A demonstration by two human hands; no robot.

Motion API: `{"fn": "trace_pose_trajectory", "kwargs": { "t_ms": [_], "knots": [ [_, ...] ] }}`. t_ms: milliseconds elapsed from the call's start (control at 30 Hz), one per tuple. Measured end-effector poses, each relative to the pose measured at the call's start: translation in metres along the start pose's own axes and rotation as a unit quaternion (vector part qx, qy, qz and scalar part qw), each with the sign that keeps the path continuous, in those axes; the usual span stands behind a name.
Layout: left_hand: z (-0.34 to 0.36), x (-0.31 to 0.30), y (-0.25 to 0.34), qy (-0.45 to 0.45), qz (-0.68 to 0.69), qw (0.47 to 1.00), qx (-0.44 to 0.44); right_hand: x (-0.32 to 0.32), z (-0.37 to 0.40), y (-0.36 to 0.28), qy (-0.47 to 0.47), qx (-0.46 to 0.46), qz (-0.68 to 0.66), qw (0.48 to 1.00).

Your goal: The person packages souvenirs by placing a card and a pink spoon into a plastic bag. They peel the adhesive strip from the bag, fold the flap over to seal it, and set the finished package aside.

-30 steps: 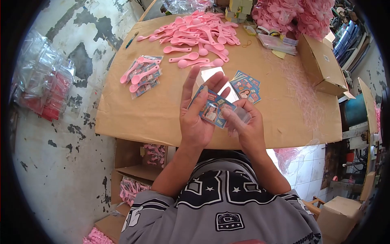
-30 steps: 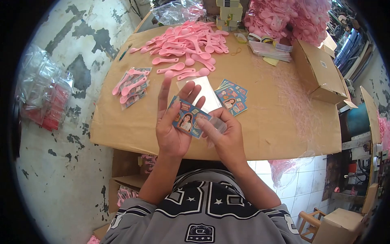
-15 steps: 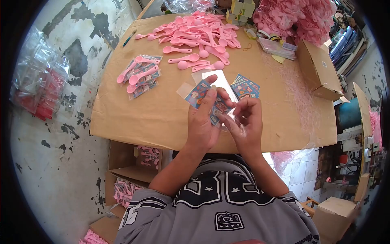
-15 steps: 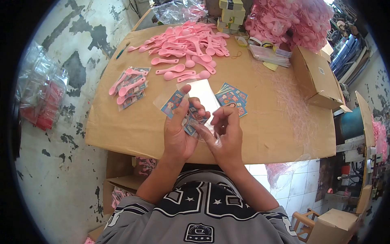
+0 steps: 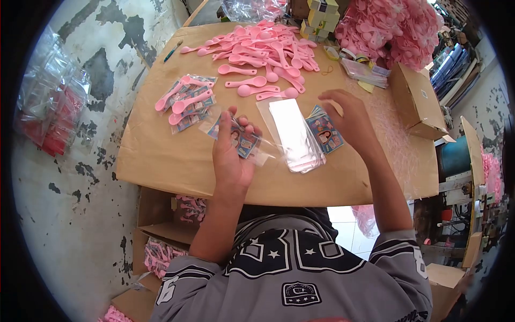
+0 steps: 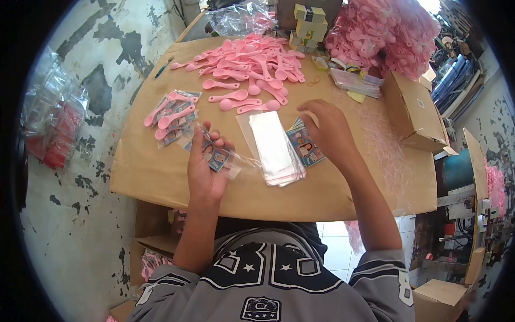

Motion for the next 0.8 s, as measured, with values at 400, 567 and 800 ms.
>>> {"fn": "trace_pose_trajectory", "kwargs": {
  "t_ms": [400, 567, 800],
  "knots": [
    [0.001, -0.023, 0.001, 0.018, -0.041, 0.999, -0.013, 0.094, -0.075, 0.033, -0.096, 0.050, 0.140, 0.984],
    [0.000, -0.018, 0.003, 0.025, -0.037, 0.999, 0.023, 0.074, -0.066, 0.041, -0.121, 0.012, 0.179, 0.976],
    [-0.005, -0.005, 0.017, 0.033, -0.059, 0.990, 0.124, 0.000, -0.004, -0.002, -0.116, 0.179, -0.133, 0.968]
  ]
}}
Point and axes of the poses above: each hand's wrist, its own z-axis away from the middle knuckle, its own x-axis out of the palm, y = z × x, the point moved 4 cm from there along -z, towards the middle knuckle, and after that the axes turned 4 degrees about z, right-handed, at the moved point
